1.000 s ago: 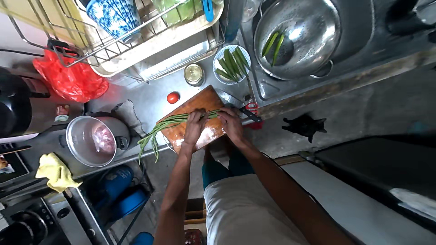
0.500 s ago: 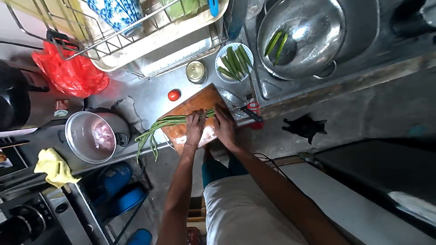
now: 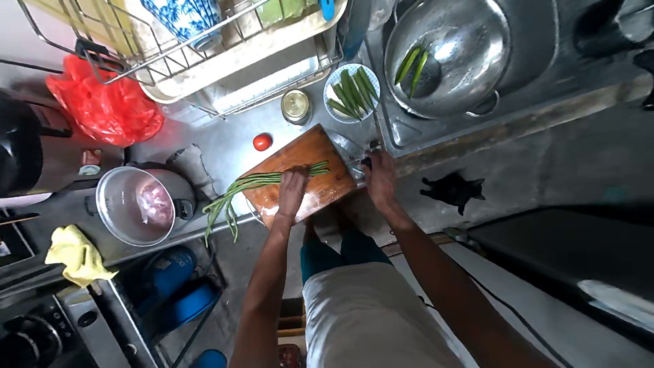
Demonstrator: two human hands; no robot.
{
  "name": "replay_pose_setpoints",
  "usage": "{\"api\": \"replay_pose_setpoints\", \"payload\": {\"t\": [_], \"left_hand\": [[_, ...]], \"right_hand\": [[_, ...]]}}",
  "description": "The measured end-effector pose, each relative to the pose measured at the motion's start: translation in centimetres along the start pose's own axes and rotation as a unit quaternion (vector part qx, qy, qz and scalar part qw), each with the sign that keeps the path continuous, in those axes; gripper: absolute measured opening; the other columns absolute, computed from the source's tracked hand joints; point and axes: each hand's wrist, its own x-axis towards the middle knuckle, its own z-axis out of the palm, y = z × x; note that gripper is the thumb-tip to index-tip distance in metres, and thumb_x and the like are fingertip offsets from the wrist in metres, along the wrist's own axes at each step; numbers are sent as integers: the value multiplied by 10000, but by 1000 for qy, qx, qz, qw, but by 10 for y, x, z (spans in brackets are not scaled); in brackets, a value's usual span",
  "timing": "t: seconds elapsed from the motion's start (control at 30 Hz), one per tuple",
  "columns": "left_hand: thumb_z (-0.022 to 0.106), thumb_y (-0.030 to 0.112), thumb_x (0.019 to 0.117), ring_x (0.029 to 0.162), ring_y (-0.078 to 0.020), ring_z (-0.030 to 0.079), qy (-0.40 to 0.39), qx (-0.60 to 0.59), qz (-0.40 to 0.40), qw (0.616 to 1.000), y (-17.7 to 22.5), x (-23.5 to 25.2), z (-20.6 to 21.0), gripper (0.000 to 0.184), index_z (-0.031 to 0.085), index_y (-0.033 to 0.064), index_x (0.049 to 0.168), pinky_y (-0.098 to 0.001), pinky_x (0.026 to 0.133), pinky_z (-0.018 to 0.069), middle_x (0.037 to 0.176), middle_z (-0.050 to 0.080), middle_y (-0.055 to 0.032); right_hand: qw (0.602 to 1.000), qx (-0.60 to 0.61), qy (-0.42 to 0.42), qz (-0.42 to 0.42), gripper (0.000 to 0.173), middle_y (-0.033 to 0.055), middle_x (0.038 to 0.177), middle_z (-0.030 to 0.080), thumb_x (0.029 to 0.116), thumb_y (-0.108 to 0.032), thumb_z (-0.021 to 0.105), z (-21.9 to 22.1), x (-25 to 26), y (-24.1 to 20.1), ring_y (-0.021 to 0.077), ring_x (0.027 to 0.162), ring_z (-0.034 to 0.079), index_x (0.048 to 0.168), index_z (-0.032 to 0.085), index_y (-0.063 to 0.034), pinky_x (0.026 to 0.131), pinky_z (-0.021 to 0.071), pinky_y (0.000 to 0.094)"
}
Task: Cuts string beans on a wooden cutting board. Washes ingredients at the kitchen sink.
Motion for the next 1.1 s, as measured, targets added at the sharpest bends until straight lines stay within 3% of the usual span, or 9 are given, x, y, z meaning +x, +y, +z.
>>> {"api": "replay_pose_setpoints", "payload": {"t": [0.1,0.3,0.4,0.47,0.63,0.8,0.9,1.0,1.1], "left_hand": [[616,210,1032,1333,-297,558,-13,-4,18,1000,-4,-3,-1,236,717,32,1151,-456,1145,427,1376,644,-108],[569,1,991,1404,-292,501,-76,-18,48,996,-15,-5,-16,263,699,20,1219,-441,1189,390,1465,583,-105],[569,-3,996,1424,-278,481,-97,-37,59,993,-25,-4,-19,295,688,31,1264,-425,1204,381,1474,570,-114],[567,12,1006,1411,-288,495,-94,-39,61,993,-28,-4,-17,292,687,33,1271,-435,1195,396,1465,571,-131],[560,56,1029,1395,-279,514,-75,-38,46,995,-28,-6,-13,309,667,40,1319,-429,1181,414,1462,576,-127],[579,44,1012,1352,-273,550,-64,-63,34,995,-27,-7,-12,268,690,12,1254,-422,1154,441,1412,607,-135],[573,142,1047,1369,-254,537,-59,-57,32,996,-29,-6,-9,269,682,16,1259,-402,1172,424,1417,605,-127],[577,127,1036,1394,-260,510,-80,-51,46,994,-34,-6,-14,252,690,24,1237,-424,1187,403,1441,586,-122],[566,135,1044,1406,-253,495,-87,-52,65,993,-43,-7,-22,249,697,39,1233,-424,1191,398,1459,577,-95]], "right_hand": [[1000,10,-12,-25,398,264,1367,558,1027,-215,640,-2,4,0,461,1264,558,1391,582,-66,1034,493,592],[997,60,-36,-12,369,240,1342,588,1057,-225,571,-25,-20,-10,418,1242,588,1392,579,-72,1038,500,579],[991,103,-68,49,368,203,1343,605,1076,-262,532,-34,-48,-23,362,1139,660,1404,571,-99,947,560,564],[986,135,-78,62,400,192,1338,618,1097,-290,471,-32,-69,-37,330,1124,670,1436,548,-92,956,563,537],[985,154,-79,26,459,186,1437,581,1118,-279,381,-1,-104,-96,318,1254,632,1526,448,-80,1051,535,499],[988,147,-45,4,433,228,1367,618,1097,-178,431,31,-113,-125,358,1128,692,1516,483,-79,954,586,484],[989,130,-74,20,482,224,1433,571,1089,-130,413,40,-114,-126,370,1118,695,1571,423,-133,933,594,506],[993,63,-92,28,582,256,1407,577,1067,-86,440,48,-116,-126,383,969,731,1627,335,-201,814,619,503],[997,42,-67,0,624,272,1416,574,1039,-47,478,53,-120,-123,382,908,743,1630,327,-175,762,628,488]]}}
